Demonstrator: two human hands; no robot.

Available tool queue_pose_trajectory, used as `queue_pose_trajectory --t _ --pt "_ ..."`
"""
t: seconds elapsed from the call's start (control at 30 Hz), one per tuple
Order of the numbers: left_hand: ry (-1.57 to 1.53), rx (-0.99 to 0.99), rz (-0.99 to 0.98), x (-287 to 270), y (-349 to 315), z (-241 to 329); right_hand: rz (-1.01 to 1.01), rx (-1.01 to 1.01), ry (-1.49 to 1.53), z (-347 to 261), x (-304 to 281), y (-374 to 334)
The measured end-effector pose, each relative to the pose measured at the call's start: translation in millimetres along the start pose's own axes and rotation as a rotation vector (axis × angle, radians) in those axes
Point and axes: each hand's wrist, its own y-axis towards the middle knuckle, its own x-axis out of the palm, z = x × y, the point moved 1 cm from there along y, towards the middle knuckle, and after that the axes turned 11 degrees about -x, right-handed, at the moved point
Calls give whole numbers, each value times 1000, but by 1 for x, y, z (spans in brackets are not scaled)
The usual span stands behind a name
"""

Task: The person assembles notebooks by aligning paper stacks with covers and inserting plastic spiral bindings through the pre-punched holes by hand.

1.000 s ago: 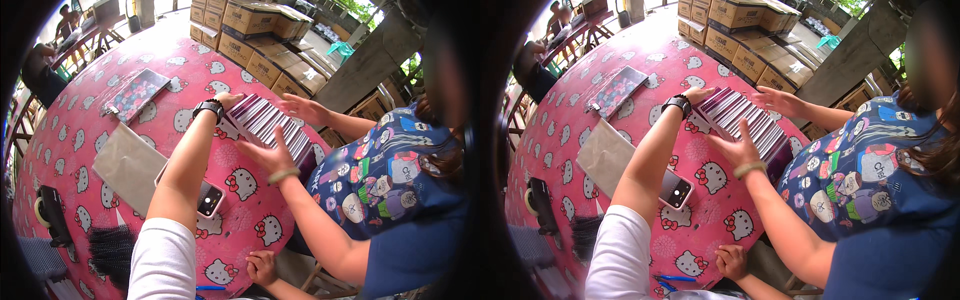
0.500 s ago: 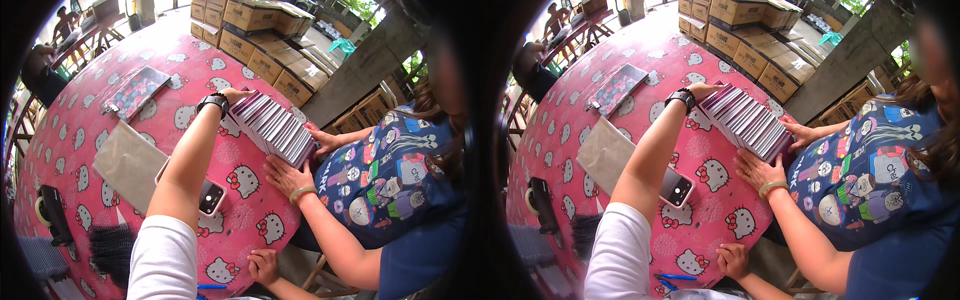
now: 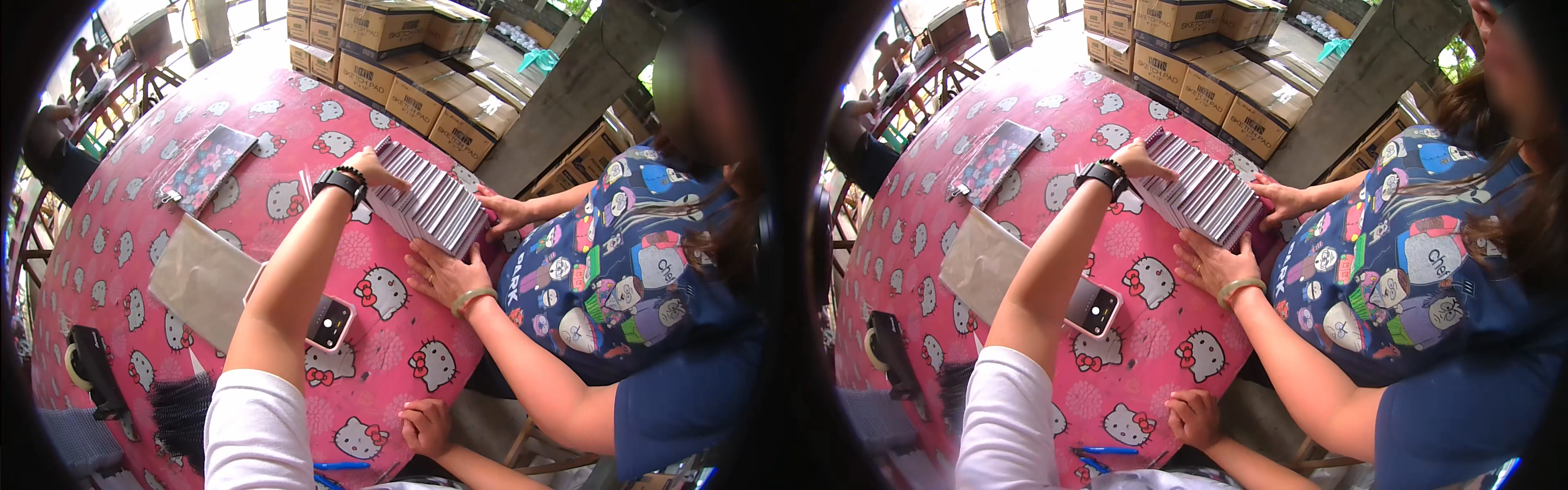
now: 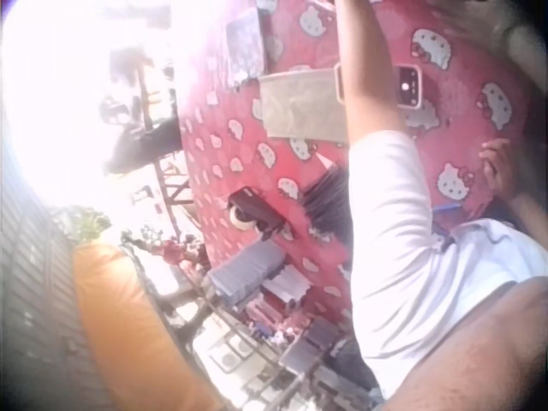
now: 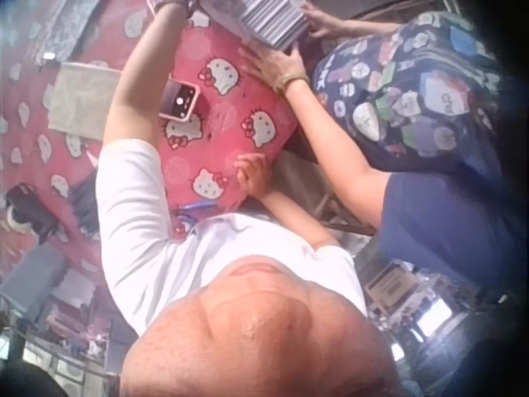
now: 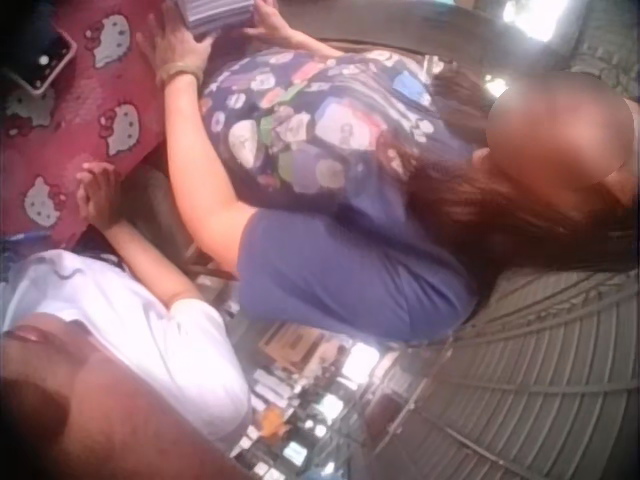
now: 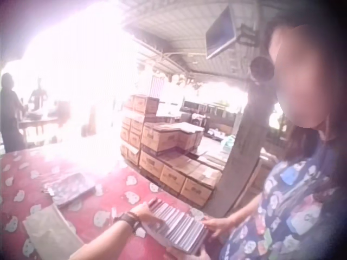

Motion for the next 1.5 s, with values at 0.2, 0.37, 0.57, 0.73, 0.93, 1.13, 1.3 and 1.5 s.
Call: queue_pose_trajectory --t 0.2,0.37,0.57,0.73,0.93,1.13,1.3,1.5 --pt "-98 -8 452 -18 -31 -33 6 -24 40 -5 -2 2" --pt "-948 479 274 -64 -241 -14 85 -68 93 -2 2 -3" --pt "-134 1198 165 -83 -547 58 116 -85 26 6 -10 -1" --pt "-247 1237 101 -40 -598 98 56 -174 2 -9 -4 6" --pt "-490 1129 273 1 -579 103 19 -219 -46 7 11 -9" --pt "-430 184 741 68 -577 -84 -18 -244 -112 -1 10 -12" --pt "-235 -496 1310 110 -639 -230 -5 -240 -109 6 6 -9" --pt "-33 -901 1358 160 -770 -336 49 -258 -76 2 6 -5"
